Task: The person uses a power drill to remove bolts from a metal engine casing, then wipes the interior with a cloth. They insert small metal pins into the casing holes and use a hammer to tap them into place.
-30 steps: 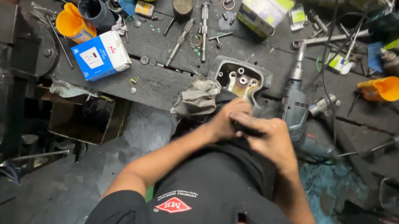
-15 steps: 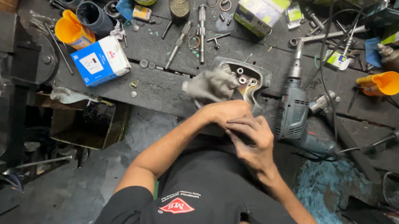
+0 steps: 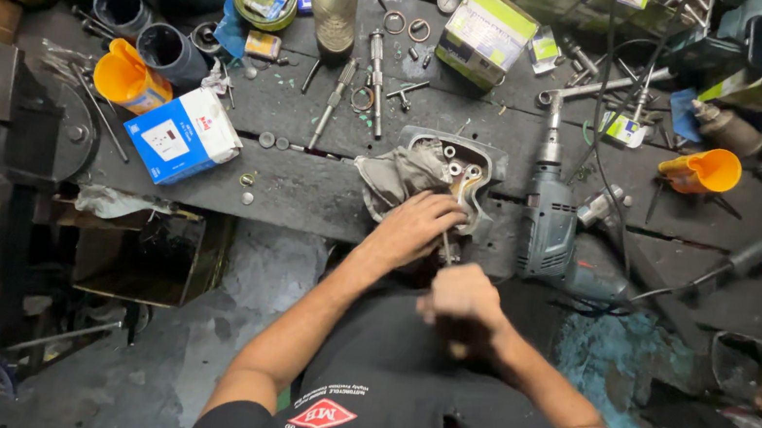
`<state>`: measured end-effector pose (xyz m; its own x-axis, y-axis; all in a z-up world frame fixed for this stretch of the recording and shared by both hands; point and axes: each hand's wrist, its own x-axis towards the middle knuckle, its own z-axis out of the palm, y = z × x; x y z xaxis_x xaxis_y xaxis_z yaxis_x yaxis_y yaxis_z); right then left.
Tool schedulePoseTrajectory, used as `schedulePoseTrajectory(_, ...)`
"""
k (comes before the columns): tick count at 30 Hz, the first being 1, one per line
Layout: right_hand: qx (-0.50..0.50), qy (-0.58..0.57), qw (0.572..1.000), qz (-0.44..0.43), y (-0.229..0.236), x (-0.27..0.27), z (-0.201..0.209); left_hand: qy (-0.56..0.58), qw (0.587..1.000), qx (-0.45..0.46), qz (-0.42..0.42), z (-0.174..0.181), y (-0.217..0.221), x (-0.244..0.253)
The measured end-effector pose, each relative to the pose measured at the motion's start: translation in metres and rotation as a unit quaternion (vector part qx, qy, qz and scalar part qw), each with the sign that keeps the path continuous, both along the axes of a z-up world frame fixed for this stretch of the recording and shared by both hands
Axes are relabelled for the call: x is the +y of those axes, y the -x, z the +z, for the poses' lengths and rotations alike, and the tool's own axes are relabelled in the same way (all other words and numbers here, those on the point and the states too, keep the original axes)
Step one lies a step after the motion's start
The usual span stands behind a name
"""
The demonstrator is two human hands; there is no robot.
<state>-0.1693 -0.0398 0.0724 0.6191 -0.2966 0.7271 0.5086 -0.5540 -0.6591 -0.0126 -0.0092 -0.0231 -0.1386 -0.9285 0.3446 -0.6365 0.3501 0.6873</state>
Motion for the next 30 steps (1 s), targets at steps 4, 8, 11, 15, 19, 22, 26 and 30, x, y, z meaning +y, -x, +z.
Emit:
schedulePoseTrajectory(4, -0.025, 0.008, 0.994, 0.109, 0.004, -0.005, 0.061, 0.029, 0.999, 0.031, 0.018, 0.016, -0.005, 0.000)
schedulePoseTrajectory(8, -0.177, -0.136, 0.968, 0.116, -0.009, -0.021, 0.100, 0.053, 0.986, 0.123, 0.097, 0.062, -0.043, 0.032)
schedulePoseTrajectory(11, -0.225, -0.152, 0.954, 0.128, -0.008, -0.049, 0.103, 0.120, 0.967, 0.109, 0.195, 0.088, -0.095, 0.073)
schedulePoseTrajectory(15, -0.279, -0.228, 0.933, -0.016, -0.045, -0.088, 0.058, 0.148, 0.945, 0.015, 0.291, 0.069, -0.129, 0.084)
schedulePoseTrajectory(19, -0.152, -0.325, 0.933, -0.008, -0.132, -0.190, 0.001, -0.153, 0.919, 0.136, 0.336, 0.005, -0.127, 0.072)
schedulePoseTrajectory(22, -0.121, -0.301, 0.945, -0.041, -0.210, -0.267, -0.046, -0.039, 0.923, 0.085, 0.374, -0.035, -0.125, 0.077)
schedulePoseTrajectory(26, -0.042, -0.242, 0.961, -0.128, -0.267, -0.318, -0.090, -0.003, 0.907, 0.074, 0.414, -0.053, -0.120, 0.076)
schedulePoseTrajectory(30, 0.046, -0.272, 0.938, -0.211, -0.286, -0.319, -0.105, -0.001, 0.901, 0.078, 0.427, -0.052, -0.115, 0.085)
